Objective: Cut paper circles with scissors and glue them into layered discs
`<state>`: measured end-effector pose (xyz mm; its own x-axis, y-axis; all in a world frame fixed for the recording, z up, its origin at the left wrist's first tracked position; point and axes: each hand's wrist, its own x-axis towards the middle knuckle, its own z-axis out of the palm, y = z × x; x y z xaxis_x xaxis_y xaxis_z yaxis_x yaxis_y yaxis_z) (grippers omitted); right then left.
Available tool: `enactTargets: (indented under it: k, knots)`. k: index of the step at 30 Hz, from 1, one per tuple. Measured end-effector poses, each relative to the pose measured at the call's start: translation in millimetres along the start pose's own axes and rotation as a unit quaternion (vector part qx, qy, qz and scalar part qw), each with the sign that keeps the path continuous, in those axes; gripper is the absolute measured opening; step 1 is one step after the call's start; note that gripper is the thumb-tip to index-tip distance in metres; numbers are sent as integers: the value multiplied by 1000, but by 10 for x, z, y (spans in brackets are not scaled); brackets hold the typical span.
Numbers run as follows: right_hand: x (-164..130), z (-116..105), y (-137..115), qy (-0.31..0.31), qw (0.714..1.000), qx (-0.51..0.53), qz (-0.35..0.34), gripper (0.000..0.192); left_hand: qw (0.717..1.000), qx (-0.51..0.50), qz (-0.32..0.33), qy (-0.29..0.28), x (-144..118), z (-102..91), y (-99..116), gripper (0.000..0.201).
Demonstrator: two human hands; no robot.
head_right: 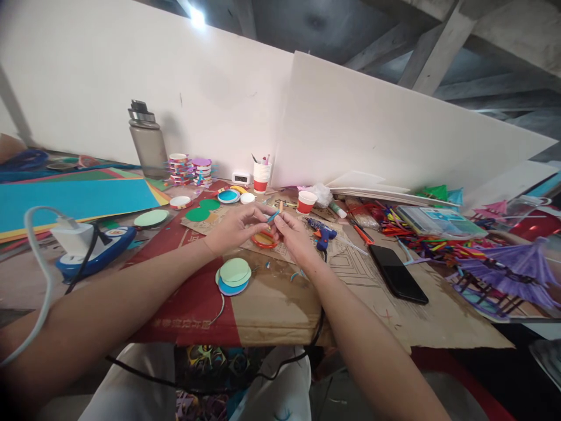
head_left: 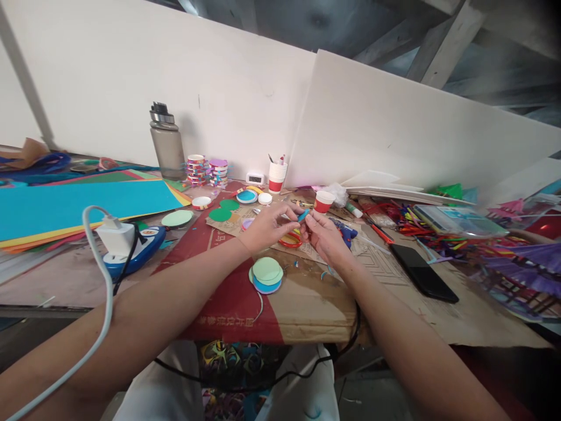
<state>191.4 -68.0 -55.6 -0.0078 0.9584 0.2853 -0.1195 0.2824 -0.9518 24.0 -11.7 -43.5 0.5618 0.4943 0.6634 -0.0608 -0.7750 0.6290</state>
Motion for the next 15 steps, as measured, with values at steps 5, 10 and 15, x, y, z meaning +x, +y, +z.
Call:
enactTargets:
  k: [5, 10, 15]
  knots:
    - [-3, -29, 12, -7, 1000, 5, 8, 37, 1000, 8, 25, -3, 4, -9, -25, 13]
    - [-8, -39, 14, -21, 999, -25, 4, 34, 1000, 14, 13, 2, 9, -8, 0, 17]
    - [2, -73, 53, -34, 999, -39, -4, 33, 1000, 1, 1, -5, 13, -3, -4, 13]
